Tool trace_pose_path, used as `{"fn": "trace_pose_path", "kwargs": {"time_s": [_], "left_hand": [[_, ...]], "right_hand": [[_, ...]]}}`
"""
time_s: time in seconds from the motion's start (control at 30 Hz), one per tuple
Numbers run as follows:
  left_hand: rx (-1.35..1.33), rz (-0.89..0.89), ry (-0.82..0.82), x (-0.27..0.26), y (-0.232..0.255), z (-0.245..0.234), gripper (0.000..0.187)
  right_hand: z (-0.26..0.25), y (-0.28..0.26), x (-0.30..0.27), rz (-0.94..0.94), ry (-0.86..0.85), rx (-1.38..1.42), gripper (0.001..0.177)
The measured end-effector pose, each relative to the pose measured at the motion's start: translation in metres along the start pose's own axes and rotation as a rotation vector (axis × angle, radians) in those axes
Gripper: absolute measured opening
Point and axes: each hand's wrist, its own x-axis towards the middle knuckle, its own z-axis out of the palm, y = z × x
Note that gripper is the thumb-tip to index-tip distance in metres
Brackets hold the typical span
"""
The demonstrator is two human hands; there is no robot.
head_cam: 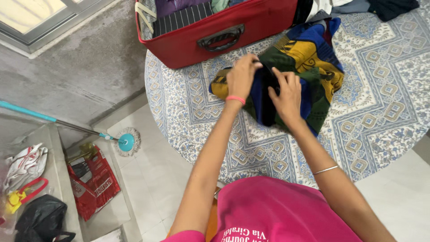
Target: The person folds a black striped shirt, a large multi-colored patterned scarf, and a pair of black pants by hand on a table before placing each item into a red suitcase.
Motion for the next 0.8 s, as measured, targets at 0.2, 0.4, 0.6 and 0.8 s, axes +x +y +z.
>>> {"fn": "trace_pose_path", "kwargs": {"time_s": [0.2,0.4,0.6,0.8], "left_hand": [[0.005,-0.212,0.121,0.054,-0.035,-0.02,0.031],[0.085,-0.31,0.173,0.074,-0.077,-0.022,0.032],[0.182,-0.38,0.234,0.083,-0.115,-0.029,0.028],[0.177,-0.408,0.224,0.076,-0.121,-0.023,0.026]], "right_hand": [[0.034,0.06,-0.071,0.358,0.06,-0.272,0.1],[0.063,0.141,-0.145,0.722,-0.04,-0.324,0.09],[0.013,0.27,-0.108,0.852,-0.281,-0.055,0.036],[-0.143,0.369,0.017,0.251,0.093,-0.307,0.034]]}}
